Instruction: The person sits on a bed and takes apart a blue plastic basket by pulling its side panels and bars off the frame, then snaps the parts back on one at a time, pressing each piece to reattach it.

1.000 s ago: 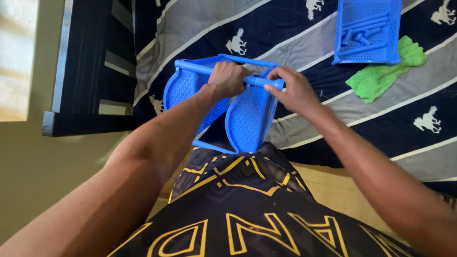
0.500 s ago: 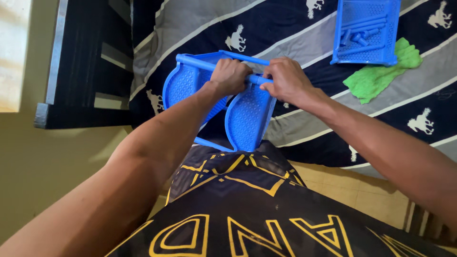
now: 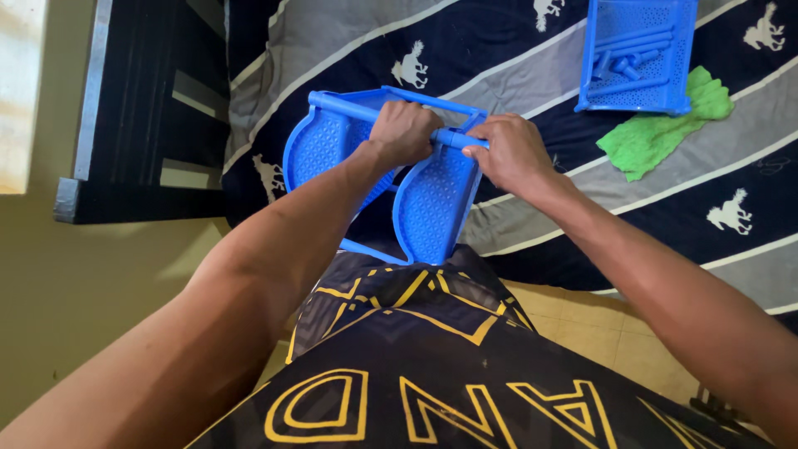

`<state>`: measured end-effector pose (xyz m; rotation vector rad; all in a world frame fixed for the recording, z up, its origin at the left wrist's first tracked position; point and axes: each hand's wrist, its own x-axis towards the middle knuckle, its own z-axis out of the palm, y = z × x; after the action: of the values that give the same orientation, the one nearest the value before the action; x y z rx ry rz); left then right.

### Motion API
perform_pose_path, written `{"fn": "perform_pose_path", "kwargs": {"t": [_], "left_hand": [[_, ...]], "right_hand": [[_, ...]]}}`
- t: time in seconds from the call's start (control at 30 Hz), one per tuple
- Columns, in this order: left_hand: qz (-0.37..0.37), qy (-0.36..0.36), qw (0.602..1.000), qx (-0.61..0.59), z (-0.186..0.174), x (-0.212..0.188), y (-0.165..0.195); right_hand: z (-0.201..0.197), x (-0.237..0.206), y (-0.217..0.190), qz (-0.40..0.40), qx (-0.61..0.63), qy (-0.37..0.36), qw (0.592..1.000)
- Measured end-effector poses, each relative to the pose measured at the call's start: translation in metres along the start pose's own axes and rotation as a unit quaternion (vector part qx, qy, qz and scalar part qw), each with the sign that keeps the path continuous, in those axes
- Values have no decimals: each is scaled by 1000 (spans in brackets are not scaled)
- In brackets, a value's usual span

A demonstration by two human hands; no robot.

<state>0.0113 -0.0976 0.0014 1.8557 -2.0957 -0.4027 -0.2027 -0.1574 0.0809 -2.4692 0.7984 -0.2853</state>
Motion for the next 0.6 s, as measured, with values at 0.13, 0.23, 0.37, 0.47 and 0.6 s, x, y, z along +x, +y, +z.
{"fn": "perform_pose_path", "kwargs": {"t": [0.13,0.23,0.37,0.47,0.6], "left_hand": [[-5,-12,1000,-7,2,2,2],[-10,-18,1000,-6,0,2,-1],[-4,-3,1000,0,-7,-3,-5],[-2,-7,1000,-8,-10,-4,-4],[-2,-10,1000,0,-12,-3,-1]], "right_hand": [[6,-5,-10,-21,-62,61,996],[9,-7,-7,-9,-52,64,997],[10,-11,21,75,158,52,983],[13,-14,43,291,364,-64,882],[14,-25,42,255,422,-5,870]]}}
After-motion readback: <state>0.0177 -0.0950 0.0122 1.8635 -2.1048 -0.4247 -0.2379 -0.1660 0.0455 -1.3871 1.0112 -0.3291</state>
